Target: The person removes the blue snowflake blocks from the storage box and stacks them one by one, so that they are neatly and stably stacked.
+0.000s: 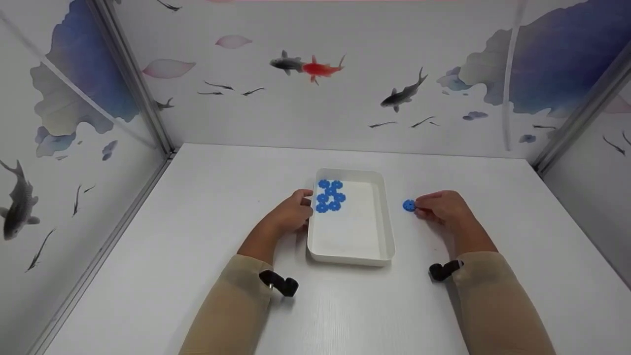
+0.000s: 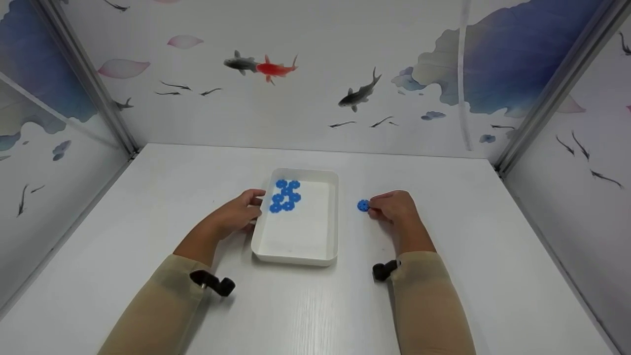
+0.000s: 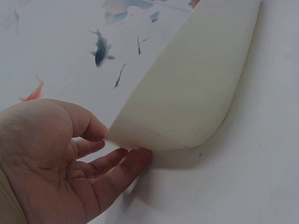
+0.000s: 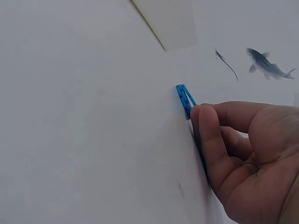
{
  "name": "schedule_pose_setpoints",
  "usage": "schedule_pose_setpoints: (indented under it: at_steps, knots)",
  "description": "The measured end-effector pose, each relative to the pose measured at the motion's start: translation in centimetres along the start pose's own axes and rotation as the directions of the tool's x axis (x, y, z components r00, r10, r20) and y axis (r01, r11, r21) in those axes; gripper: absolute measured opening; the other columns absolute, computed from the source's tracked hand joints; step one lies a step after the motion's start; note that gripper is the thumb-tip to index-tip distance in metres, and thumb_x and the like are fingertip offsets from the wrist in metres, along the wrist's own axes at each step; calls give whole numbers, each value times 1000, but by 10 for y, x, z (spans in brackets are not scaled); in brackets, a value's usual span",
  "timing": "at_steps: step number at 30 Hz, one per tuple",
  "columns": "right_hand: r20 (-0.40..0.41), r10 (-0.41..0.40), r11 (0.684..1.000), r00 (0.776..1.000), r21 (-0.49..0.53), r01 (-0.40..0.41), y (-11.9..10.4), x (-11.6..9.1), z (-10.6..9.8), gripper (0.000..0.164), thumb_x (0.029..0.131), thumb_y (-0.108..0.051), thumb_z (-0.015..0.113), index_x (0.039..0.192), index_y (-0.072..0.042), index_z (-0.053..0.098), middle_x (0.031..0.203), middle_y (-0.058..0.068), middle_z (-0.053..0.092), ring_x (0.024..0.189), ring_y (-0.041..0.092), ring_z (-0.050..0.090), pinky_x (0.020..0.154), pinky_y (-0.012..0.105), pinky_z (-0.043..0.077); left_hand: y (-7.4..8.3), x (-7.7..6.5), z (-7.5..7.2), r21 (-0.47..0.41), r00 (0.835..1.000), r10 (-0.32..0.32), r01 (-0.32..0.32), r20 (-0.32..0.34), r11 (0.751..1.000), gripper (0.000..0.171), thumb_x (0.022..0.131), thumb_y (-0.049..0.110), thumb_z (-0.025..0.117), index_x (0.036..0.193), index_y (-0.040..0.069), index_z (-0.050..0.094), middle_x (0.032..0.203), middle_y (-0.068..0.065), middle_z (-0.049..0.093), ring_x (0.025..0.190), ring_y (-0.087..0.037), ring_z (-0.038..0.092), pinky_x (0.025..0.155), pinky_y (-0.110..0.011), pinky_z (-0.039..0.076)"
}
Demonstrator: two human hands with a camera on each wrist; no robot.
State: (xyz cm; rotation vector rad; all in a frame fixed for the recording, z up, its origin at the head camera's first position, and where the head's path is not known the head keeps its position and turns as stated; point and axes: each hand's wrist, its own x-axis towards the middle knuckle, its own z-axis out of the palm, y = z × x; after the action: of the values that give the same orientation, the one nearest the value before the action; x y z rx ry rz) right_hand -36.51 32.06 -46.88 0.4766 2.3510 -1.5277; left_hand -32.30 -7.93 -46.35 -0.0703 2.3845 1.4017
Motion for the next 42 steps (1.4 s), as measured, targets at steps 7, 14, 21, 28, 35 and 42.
schedule_pose_setpoints:
  at_steps: [7,14,21,28,35,42]
  knots:
    - [-3,-4,999,1000,-42,3,0,-1,0,50,102,-31,74,142,-4,62,112,3,75,90,9,75,86,22,60,-1,1,0,1,1000,-5,5,5,1000,63,106,23,54,166,28,34,163,-6,49,134,-27,59,116,-48,50]
    - [3,2,999,1000,-43,-2,1,4,0,49,101,-28,76,141,-3,62,103,0,77,87,7,76,84,21,61,-4,3,-1,-12,999,27,-27,26,1000,64,106,22,52,166,23,32,160,-8,50,133,-26,58,112,-46,53]
    - [-10,4,999,1000,-48,-5,-2,5,1,50,101,-33,75,142,-6,63,108,1,77,91,10,76,85,23,61,-2,3,-2,-13,1000,15,-15,27,1000,63,106,22,52,166,24,33,160,-7,50,132,-26,58,109,-45,53]
    - [7,-50,998,999,35,50,-16,-6,8,51,98,-37,78,139,-9,66,125,7,72,99,14,70,90,23,60,1,2,-3,1,1000,-11,11,18,1000,63,107,22,53,166,26,33,162,-7,48,134,-27,57,113,-46,52]
    - [89,-149,976,985,176,131,-36,-20,24,49,98,-29,79,137,-2,66,120,6,76,97,14,71,91,22,61,1,2,-2,18,1000,-15,14,17,1000,64,106,24,54,166,27,33,164,-7,48,135,-27,58,116,-48,51]
    - [112,-226,961,968,190,202,-51,-37,43,38,97,-30,81,126,-7,72,101,-4,77,96,17,72,88,25,60,1,0,-1,-12,1000,2,-2,17,1000,65,105,20,53,167,26,32,164,-7,48,133,-27,60,113,-47,53]
